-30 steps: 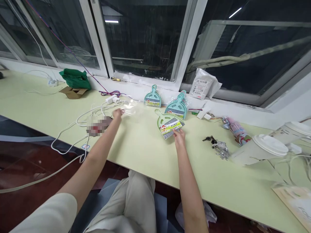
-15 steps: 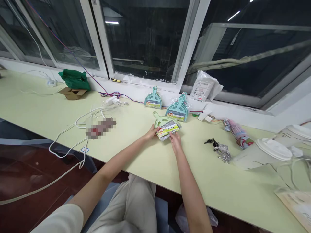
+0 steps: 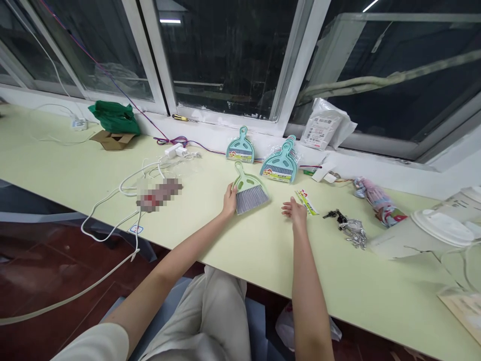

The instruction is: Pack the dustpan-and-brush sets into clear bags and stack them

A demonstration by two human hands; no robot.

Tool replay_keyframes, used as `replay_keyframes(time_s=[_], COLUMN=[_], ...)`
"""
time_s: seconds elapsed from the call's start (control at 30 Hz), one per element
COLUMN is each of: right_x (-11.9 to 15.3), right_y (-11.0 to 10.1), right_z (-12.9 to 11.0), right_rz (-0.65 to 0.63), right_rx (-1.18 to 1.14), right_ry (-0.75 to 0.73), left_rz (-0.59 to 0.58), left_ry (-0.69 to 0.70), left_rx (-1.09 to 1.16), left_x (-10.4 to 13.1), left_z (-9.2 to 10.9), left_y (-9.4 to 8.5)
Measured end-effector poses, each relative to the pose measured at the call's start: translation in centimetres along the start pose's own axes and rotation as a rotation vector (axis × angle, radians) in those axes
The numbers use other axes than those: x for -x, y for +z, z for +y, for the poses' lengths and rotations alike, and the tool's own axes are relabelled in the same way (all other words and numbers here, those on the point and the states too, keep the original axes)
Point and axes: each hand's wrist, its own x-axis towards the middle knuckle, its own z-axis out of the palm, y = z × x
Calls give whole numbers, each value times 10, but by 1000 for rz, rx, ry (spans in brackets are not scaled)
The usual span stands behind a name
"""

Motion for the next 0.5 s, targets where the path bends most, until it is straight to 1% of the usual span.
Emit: replay_keyframes(time_s=[0.07,0.13,0.17,0.2,0.23,0.3,0.4,0.5], right_x=[19,38,46,51,54,54,47,43], right_y=[23,46,54,60,64,64,54,47], right_z=[-6,-10,-10,-10,-10,-9,-10,-13], right_rz=[82,61,73,78,92,123,172,203], right_rx=[86,225,293,351,394,430,407,392], right_ry=[-279,-561,-649,-700,-718,-691,-647,-666], left_rz=[-121,-261,-306,-332,-342,-360,-420,-443], left_ry=[87,171,195,205,205,206,243,289], left_rx=[-76,-138,-151,-152,-139,-77,19,8], left_x=[18,34,40,44,45,43,34,30], left_z=[13,24,28,30,32,32,31,31], left_y=[4,7,9,10,10,11,11,13])
